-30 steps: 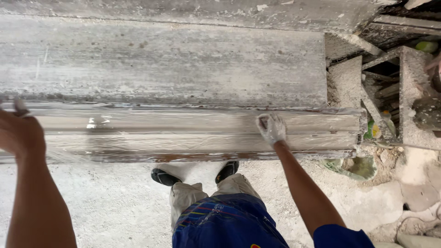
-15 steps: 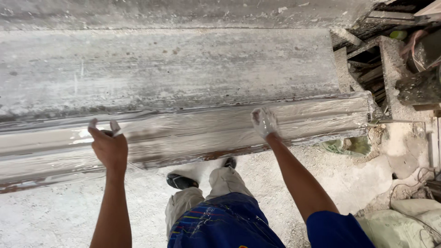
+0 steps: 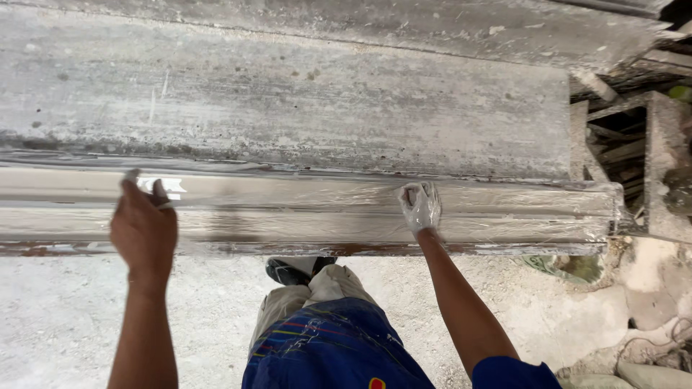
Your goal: The person applies a white plaster-like substance to a long decorative molding using a trowel and a sponge. They repeatedly dip the tools into a bucket of white liquid and spread the material along the molding's surface, smoothing it with their hands and the sponge.
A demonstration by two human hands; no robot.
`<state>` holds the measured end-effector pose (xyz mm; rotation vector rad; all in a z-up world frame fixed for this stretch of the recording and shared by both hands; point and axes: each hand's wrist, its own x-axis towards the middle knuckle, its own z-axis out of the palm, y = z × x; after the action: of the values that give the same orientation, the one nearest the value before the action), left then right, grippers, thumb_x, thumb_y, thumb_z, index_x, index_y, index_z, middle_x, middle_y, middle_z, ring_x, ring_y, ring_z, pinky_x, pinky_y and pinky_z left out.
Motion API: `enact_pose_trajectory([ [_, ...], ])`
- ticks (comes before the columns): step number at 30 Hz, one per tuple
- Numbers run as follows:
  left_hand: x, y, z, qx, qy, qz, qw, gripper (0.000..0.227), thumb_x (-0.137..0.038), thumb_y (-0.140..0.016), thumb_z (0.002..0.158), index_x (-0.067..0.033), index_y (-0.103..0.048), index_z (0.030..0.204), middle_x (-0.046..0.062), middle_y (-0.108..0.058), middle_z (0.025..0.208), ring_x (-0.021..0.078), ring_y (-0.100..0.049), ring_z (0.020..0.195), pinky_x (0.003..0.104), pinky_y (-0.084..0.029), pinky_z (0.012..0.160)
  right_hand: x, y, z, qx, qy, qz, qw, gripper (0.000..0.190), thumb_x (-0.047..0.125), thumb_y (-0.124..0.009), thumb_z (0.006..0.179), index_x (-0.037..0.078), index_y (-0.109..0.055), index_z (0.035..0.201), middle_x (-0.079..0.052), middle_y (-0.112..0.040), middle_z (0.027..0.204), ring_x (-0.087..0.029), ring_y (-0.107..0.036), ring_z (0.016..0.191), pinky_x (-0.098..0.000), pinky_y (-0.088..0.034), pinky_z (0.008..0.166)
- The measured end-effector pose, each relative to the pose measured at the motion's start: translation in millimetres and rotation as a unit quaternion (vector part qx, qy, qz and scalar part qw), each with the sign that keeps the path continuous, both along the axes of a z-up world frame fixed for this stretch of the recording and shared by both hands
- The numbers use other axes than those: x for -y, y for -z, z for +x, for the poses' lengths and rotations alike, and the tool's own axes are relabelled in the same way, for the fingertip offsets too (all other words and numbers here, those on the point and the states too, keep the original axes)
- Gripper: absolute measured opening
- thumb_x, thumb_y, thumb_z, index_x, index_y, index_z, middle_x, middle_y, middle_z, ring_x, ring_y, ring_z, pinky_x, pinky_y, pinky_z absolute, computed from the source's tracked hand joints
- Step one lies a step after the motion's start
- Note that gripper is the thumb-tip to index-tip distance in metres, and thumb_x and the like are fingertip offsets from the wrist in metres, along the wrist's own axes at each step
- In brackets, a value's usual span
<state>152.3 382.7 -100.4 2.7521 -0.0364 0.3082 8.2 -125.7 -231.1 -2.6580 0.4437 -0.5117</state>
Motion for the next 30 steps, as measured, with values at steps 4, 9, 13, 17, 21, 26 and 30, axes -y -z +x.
enact_pose_trajectory([
  [4,-36.2,-10.7,12.5,-0.026,-0.041,-0.123,0.991,0.035,-0.012,-0.064,0.113,0.0089,-0.051,0.139,0.014,-0.070,0.085,0.0151,-0.065,0.064,0.028,-0.049,0.049,6.0,6.6,3.3,-0.030,0.027,-0.011,0.999,0.021,0.017,-0.082,0.081,0.017,-0.069,0.097,-0.007,-0.062,0.104,-0.032,-0.061,0.104,-0.0474,-0.050,0.092],
  [9,-105.0,4.0,40.1,0.042,-0.110,-0.100,0.988,0.037,-0.017,-0.066,0.112,0.0038,-0.050,0.139,0.010,-0.071,0.086,0.0208,-0.070,0.068,0.035,-0.050,0.055,10.0,19.3,-1.1,-0.038,0.021,0.003,0.999,0.026,0.019,-0.083,0.078,0.018,-0.068,0.099,-0.005,-0.062,0.106,-0.031,-0.061,0.109,-0.0471,-0.051,0.097],
  [13,-173.1,26.2,77.2,0.102,-0.128,0.090,0.982,0.023,-0.023,-0.061,0.111,-0.0002,-0.059,0.114,0.013,-0.071,0.082,0.0277,-0.068,0.066,0.040,-0.046,0.050,14.0,23.9,-1.3,-0.062,0.024,-0.050,0.997,0.032,0.024,-0.087,0.074,0.018,-0.070,0.101,-0.011,-0.062,0.113,-0.036,-0.059,0.111,-0.0529,-0.049,0.101],
  [17,-213.9,54.5,97.6,0.181,-0.032,0.041,0.982,0.020,-0.010,-0.062,0.113,0.0096,-0.060,0.114,0.016,-0.071,0.084,0.0239,-0.070,0.068,0.036,-0.048,0.051,5.0,17.3,2.5,-0.147,0.072,-0.069,0.984,0.027,0.026,-0.083,0.080,0.021,-0.072,0.103,-0.012,-0.063,0.120,-0.034,-0.058,0.114,-0.0528,-0.051,0.098],
  [21,-225.3,83.0,104.8,0.085,0.026,-0.140,0.986,0.017,-0.006,-0.054,0.121,0.0091,-0.062,0.124,0.013,-0.072,0.093,0.0154,-0.073,0.089,0.025,-0.054,0.062,-47.4,5.8,10.4,-0.182,0.108,-0.119,0.970,0.023,0.024,-0.076,0.087,0.015,-0.069,0.108,-0.013,-0.064,0.117,-0.034,-0.057,0.113,-0.0552,-0.047,0.097],
  [26,-227.1,80.8,111.0,-0.021,0.007,-0.166,0.986,0.027,-0.020,-0.065,0.118,0.0057,-0.068,0.123,0.017,-0.070,0.079,0.0222,-0.063,0.062,0.035,-0.045,0.051,-155.8,3.5,44.7,-0.210,0.108,-0.024,0.971,0.020,0.024,-0.061,0.093,0.015,-0.067,0.109,-0.011,-0.064,0.118,-0.033,-0.058,0.112,-0.0507,-0.048,0.098],
  [30,-225.2,61.5,115.0,-0.075,0.048,-0.159,0.983,0.029,-0.021,-0.064,0.111,0.0024,-0.067,0.127,0.014,-0.071,0.082,0.0241,-0.063,0.056,0.040,-0.043,0.045,-209.8,4.6,65.8,-0.110,0.075,-0.152,0.979,0.034,0.030,-0.073,0.079,0.011,-0.068,0.108,-0.018,-0.062,0.121,-0.041,-0.052,0.114,-0.0546,-0.041,0.097],
])
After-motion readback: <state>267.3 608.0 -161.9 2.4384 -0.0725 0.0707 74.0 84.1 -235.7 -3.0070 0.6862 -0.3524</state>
